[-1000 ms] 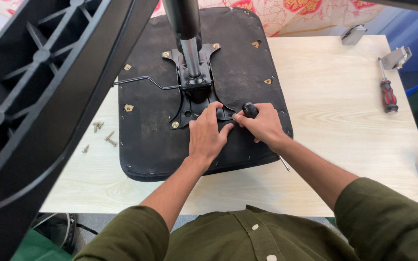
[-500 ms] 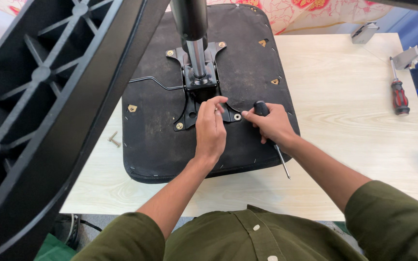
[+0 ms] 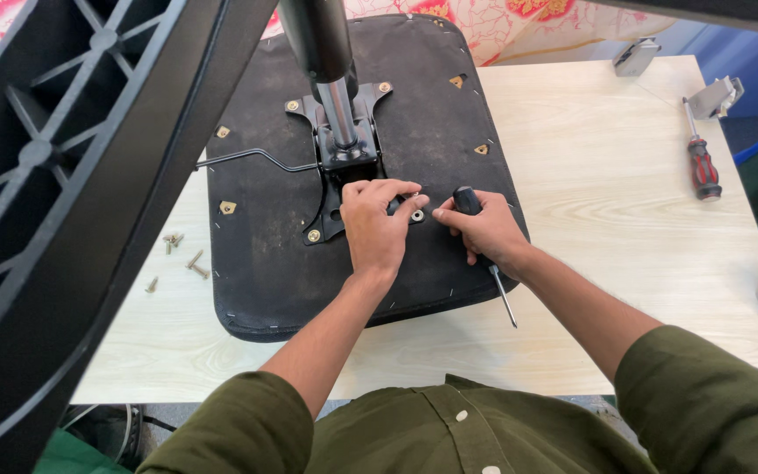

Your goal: The person attaches the seat cushion to the chair base using a screwdriver and multiple screws. They pick up screws from the table, position them into the holes on the underside of the seat, and tighten them to secure the seat to the metal base.

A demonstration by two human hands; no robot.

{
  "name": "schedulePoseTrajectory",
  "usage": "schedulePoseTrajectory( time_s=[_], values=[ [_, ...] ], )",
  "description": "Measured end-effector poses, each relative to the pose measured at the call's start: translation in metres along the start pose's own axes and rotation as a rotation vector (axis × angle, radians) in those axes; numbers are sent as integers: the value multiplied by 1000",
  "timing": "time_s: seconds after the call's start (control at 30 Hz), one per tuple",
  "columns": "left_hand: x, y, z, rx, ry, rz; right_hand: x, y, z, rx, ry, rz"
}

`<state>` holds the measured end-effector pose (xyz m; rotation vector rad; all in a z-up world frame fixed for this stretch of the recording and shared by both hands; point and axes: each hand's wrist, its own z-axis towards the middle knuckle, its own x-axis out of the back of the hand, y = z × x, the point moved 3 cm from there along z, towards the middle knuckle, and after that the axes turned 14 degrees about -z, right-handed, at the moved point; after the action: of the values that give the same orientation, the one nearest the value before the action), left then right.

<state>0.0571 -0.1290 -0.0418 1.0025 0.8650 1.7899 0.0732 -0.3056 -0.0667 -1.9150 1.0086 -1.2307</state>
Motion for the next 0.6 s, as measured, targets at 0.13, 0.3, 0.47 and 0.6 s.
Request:
schedulePoseTrajectory(
  time_s=[0.13, 0.3, 0.47, 0.6],
  values=[
    [0, -8, -4, 75, -44, 5, 0, 0, 1, -14, 4, -37],
    [-1, -21, -11, 167, -81, 32, -1, 1, 0, 9, 4, -20],
    [-4, -22, -9, 89, -72, 57, -2, 2, 1, 11, 3, -18],
    [-5, -19, -9, 76, -102, 116, -3, 3, 2, 17, 4, -25]
  ],
)
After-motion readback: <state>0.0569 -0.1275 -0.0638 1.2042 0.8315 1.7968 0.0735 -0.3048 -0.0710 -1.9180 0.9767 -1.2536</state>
